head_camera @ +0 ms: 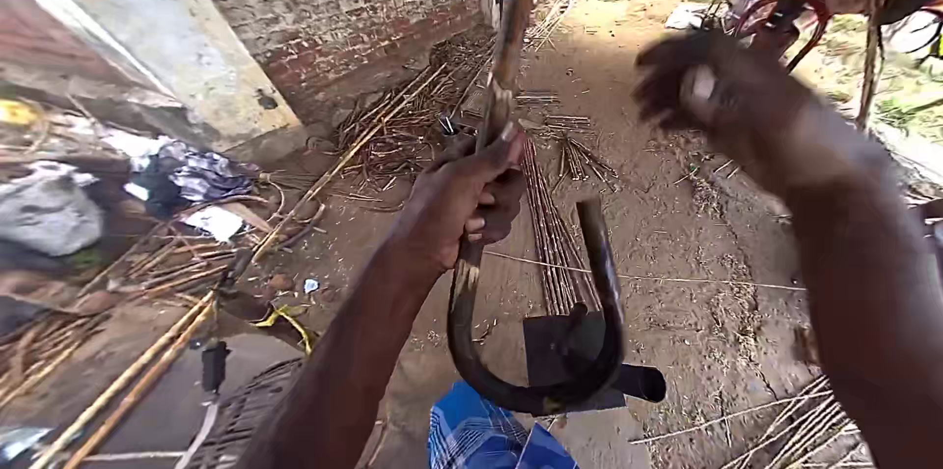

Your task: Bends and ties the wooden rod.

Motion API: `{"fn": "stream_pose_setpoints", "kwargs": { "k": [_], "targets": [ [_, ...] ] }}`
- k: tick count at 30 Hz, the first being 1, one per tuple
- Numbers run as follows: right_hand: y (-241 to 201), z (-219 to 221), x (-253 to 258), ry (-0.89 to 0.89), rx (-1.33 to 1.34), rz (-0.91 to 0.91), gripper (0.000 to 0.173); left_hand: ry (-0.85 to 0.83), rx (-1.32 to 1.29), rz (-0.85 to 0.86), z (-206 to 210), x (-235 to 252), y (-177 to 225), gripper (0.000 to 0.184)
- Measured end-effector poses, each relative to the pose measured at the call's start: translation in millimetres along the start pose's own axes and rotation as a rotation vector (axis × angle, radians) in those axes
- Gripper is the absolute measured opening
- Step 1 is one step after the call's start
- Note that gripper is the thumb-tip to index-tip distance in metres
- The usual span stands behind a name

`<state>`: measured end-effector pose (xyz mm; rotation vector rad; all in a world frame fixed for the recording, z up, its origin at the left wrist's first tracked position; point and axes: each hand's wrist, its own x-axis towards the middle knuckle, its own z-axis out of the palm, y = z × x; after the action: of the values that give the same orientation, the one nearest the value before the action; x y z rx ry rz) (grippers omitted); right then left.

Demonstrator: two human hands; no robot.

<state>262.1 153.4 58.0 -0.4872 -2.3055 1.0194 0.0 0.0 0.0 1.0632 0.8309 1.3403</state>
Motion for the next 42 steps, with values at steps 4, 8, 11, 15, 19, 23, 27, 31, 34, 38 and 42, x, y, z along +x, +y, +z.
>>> {"fn": "stream_pose_setpoints", "kwargs": {
  "k": [4, 8, 11, 15, 19, 23, 27, 31, 34, 38, 42],
  "targets": [
    [115, 91, -32, -0.274, 0.927, 0.250, 0.090, 0.175, -0.186, -0.063, -6, 33, -61, 0.037],
    [151, 128, -27, -0.320, 1.191, 0.396, 0.039, 0.296, -0.180, -0.191, -19, 52, -138, 0.037],
    [181, 128, -18, -0.389, 1.229, 0.496, 0.031, 0.369, -0.180, -0.198, -21, 64, -164, 0.041],
    [213, 129, -11, -0.527, 1.236, 0.501, 0.035, 0.466, -0.173, -0.142, -17, 64, -183, 0.042],
    [218, 137, -5, -0.622, 1.268, 0.521, 0.025, 0.543, -0.208, -0.064, -17, 52, -193, 0.045],
    [225, 149, -18, -0.497, 1.263, 0.572, 0.019, 0.632, -0.218, -0.116, -17, 48, -200, 0.047],
    [228, 148, -30, -0.378, 1.294, 0.575, 0.021, 0.616, -0.215, -0.137, -19, 48, -201, 0.045],
    [231, 143, -45, -0.259, 1.299, 0.578, 0.023, 0.607, -0.177, -0.195, -15, 51, -198, 0.045],
    [226, 145, -49, -0.235, 1.272, 0.589, 0.022, 0.612, -0.177, -0.185, -15, 47, -197, 0.046],
    [229, 147, -33, -0.386, 1.264, 0.598, 0.019, 0.580, -0.223, -0.178, -17, 53, -200, 0.045],
    [229, 153, -34, -0.416, 1.268, 0.602, 0.021, 0.605, -0.228, -0.198, -16, 48, -200, 0.045]
  ]
}}
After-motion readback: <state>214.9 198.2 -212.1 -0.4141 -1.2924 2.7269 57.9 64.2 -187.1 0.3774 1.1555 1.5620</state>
